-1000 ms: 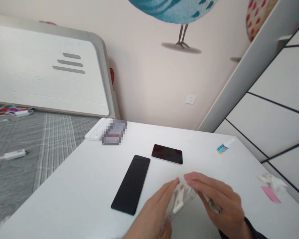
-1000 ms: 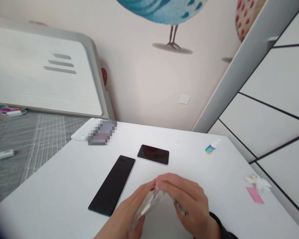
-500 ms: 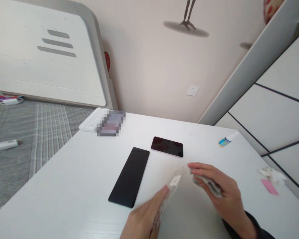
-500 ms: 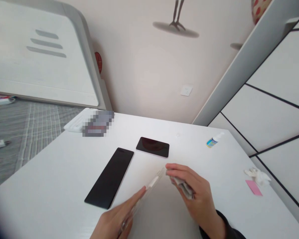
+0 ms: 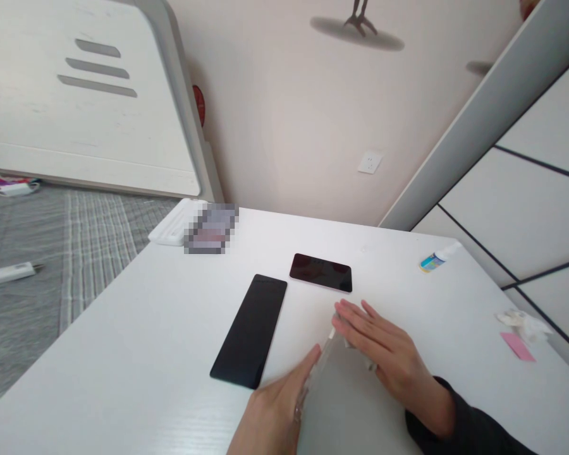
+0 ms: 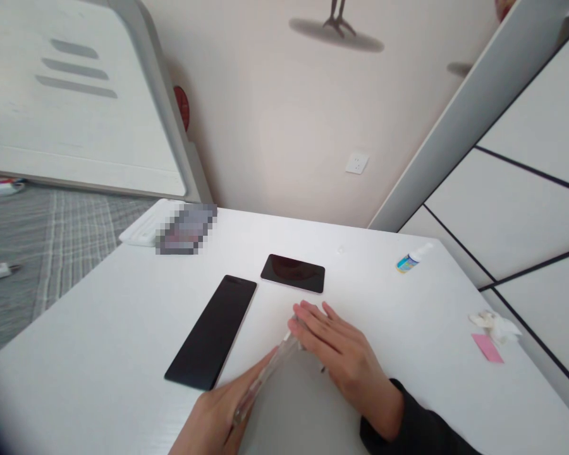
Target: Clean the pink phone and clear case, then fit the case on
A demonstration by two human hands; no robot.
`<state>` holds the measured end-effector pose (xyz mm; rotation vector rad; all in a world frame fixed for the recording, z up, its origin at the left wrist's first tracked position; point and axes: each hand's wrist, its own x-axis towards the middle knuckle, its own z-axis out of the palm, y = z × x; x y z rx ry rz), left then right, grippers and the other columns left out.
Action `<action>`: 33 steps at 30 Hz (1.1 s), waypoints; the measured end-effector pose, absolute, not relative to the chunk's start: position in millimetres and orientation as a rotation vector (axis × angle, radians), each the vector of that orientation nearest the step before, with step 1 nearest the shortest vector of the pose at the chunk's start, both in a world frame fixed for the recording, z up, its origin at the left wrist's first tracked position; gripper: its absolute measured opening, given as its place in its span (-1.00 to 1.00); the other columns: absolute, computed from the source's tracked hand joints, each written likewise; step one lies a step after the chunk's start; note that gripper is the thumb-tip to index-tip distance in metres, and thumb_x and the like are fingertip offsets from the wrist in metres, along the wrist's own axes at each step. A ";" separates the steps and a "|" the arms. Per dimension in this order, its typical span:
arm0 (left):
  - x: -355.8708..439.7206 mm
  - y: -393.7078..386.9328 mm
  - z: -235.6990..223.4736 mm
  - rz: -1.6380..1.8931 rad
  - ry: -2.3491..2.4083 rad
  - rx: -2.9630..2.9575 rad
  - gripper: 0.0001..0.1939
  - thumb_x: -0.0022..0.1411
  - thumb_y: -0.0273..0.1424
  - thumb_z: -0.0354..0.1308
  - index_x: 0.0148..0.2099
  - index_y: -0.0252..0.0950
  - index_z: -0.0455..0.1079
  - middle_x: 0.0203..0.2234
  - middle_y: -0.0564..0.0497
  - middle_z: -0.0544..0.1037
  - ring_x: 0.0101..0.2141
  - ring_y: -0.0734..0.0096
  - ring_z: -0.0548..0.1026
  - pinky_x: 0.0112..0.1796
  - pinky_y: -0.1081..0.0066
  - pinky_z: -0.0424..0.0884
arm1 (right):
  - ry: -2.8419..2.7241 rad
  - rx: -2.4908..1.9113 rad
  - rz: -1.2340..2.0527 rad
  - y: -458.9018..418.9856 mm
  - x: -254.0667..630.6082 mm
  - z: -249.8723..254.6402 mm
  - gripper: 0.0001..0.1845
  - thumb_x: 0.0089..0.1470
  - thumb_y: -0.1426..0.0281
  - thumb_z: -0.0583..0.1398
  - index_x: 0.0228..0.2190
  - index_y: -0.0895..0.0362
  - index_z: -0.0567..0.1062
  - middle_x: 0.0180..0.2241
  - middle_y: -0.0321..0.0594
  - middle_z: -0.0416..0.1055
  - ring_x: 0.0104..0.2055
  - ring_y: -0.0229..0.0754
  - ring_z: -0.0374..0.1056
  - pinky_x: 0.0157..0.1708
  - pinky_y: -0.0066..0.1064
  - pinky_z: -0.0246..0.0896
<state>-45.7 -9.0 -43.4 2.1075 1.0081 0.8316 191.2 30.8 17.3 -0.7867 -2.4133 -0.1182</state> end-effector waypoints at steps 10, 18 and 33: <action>-43.8 -11.0 -40.7 0.846 0.994 2.221 -0.17 0.27 -0.72 -0.03 0.52 -0.20 -0.03 0.29 -0.14 0.45 0.19 0.31 0.51 0.18 0.35 0.44 | -2.411 -0.848 -0.126 24.3 198.1 15.7 -0.51 0.46 0.59 -0.09 0.21 0.19 0.47 0.28 -0.04 0.38 0.39 -0.14 0.20 0.39 -0.15 0.07; -44.5 -11.6 -40.2 0.915 0.971 2.249 -0.16 0.25 -0.73 -0.01 0.51 -0.18 0.00 0.27 -0.11 0.48 0.16 0.35 0.54 0.15 0.41 0.45 | -2.528 -0.655 -0.169 17.1 189.4 28.0 -0.59 0.49 0.50 -0.02 0.13 0.16 0.55 0.16 -0.22 0.51 0.31 -0.25 0.33 0.43 -0.27 -0.07; -40.7 -9.3 -44.4 0.874 1.032 2.239 -0.16 0.23 -0.72 -0.04 0.50 -0.20 -0.01 0.22 -0.12 0.53 0.08 0.32 0.61 0.10 0.41 0.50 | -2.446 -0.752 -0.185 20.5 192.2 20.9 -0.55 0.46 0.55 -0.06 0.16 0.23 0.51 0.20 -0.12 0.48 0.37 -0.16 0.23 0.41 -0.20 0.00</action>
